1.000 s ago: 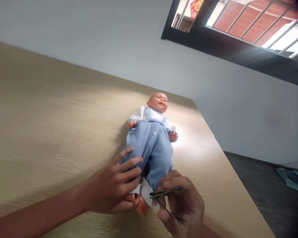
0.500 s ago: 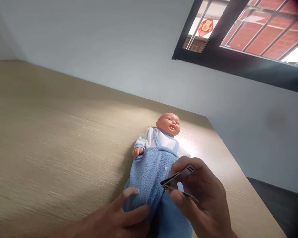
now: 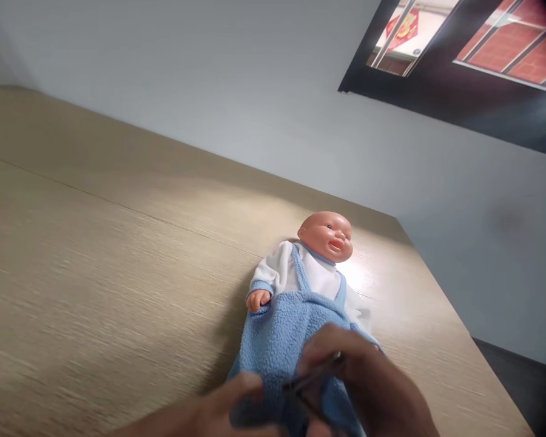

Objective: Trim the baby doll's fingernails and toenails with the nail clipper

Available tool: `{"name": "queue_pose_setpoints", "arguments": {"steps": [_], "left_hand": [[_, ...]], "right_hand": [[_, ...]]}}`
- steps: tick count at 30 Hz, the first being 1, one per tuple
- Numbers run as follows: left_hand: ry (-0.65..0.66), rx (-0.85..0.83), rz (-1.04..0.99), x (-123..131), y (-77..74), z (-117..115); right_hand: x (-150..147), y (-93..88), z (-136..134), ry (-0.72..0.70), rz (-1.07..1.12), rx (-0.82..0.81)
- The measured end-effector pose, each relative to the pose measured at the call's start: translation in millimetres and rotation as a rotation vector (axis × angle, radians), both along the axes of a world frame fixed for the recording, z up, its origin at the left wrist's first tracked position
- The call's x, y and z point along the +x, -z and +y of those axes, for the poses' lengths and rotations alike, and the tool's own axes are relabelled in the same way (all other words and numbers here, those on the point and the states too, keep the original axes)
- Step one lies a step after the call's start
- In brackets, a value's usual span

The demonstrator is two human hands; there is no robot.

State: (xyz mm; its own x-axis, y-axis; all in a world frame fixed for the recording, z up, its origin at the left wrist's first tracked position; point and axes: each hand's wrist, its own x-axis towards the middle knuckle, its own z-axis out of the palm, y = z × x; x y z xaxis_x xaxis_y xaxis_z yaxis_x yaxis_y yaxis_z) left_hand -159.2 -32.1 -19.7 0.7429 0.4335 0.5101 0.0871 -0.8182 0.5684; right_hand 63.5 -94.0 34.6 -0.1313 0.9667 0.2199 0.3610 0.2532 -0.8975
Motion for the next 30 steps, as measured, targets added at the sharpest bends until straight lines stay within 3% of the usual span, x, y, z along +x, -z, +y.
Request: {"name": "queue_pose_setpoints", "arguments": {"steps": [2,4,6,8,10,14,18,22,26,30], "left_hand": [[0.223,0.112,-0.094,4,-7.7,27],[0.066,0.008,-0.102,9,-8.1,48],[-0.104,-0.236,-0.048,16,-2.4,63],[-0.102,-0.406,0.032,24,5.7,73],[-0.002,-0.493,0.086,32,12.4,78],[0.103,-0.624,0.074,49,15.5,78],[-0.062,-0.619,-0.067,62,6.9,73],[-0.201,-0.668,-0.142,72,1.7,70],[-0.259,-0.669,-0.214,75,12.3,62],[-0.185,-0.523,-0.29,71,27.2,57]], "right_hand": [[1,-6.1,18,0.124,-0.007,0.04],[1,-7.0,37,0.202,0.027,0.071],[-1,-3.0,54,0.221,0.086,0.08],[-3,4.5,66,0.206,0.091,0.085],[-6,13.9,71,0.205,0.017,0.104],[-8,29.1,67,0.268,-0.083,0.182],[-11,32.7,61,0.345,0.006,0.232],[-13,31.6,59,0.54,0.182,0.352],[-13,32.5,60,0.587,0.265,0.382],[-12,36.7,59,0.518,0.163,0.368]]}}
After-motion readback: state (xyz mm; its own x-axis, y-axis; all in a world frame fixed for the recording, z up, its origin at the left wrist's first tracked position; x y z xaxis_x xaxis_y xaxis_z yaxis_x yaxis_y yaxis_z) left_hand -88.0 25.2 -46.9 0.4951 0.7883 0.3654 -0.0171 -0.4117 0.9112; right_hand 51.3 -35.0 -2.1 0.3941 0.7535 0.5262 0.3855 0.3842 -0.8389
